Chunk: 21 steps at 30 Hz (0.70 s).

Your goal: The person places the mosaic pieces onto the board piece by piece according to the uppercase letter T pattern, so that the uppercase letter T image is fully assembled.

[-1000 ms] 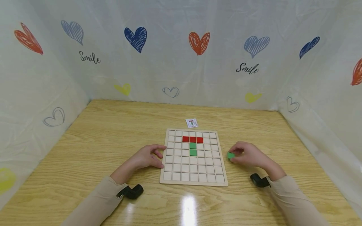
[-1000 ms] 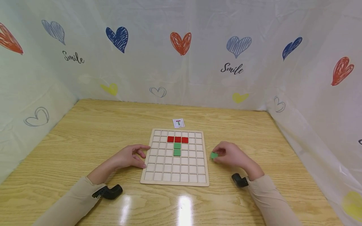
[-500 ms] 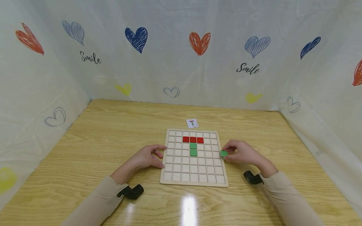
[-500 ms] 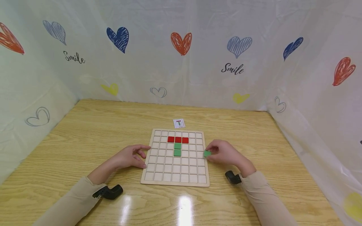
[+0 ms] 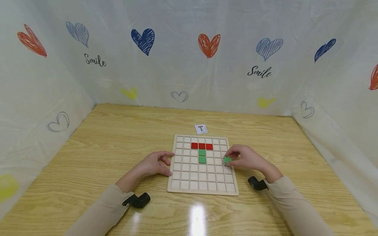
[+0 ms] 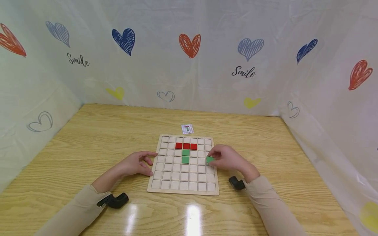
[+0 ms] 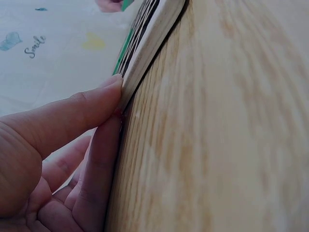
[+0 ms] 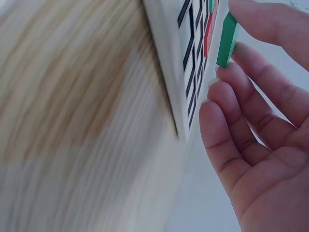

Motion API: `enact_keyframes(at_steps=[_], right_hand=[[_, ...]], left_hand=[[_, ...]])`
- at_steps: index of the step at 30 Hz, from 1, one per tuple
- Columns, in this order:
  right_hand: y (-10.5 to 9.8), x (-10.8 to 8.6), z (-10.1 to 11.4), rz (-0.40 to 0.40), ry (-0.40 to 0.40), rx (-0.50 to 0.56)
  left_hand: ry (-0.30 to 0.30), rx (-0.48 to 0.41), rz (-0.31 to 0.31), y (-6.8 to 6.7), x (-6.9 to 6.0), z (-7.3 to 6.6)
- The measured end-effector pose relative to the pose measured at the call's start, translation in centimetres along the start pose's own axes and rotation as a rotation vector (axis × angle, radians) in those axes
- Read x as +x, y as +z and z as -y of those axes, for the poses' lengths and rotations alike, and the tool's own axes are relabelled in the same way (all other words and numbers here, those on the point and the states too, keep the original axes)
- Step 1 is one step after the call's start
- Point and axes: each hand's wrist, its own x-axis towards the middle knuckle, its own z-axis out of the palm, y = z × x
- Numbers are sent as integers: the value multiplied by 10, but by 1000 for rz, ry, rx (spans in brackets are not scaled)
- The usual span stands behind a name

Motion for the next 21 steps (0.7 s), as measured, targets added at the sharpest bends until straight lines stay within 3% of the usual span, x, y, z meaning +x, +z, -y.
enact_keyframes(at_steps=[21], right_hand=[[11,26,16,67,-46,30]], left_hand=[[-24,20,-17,1,0,-1]])
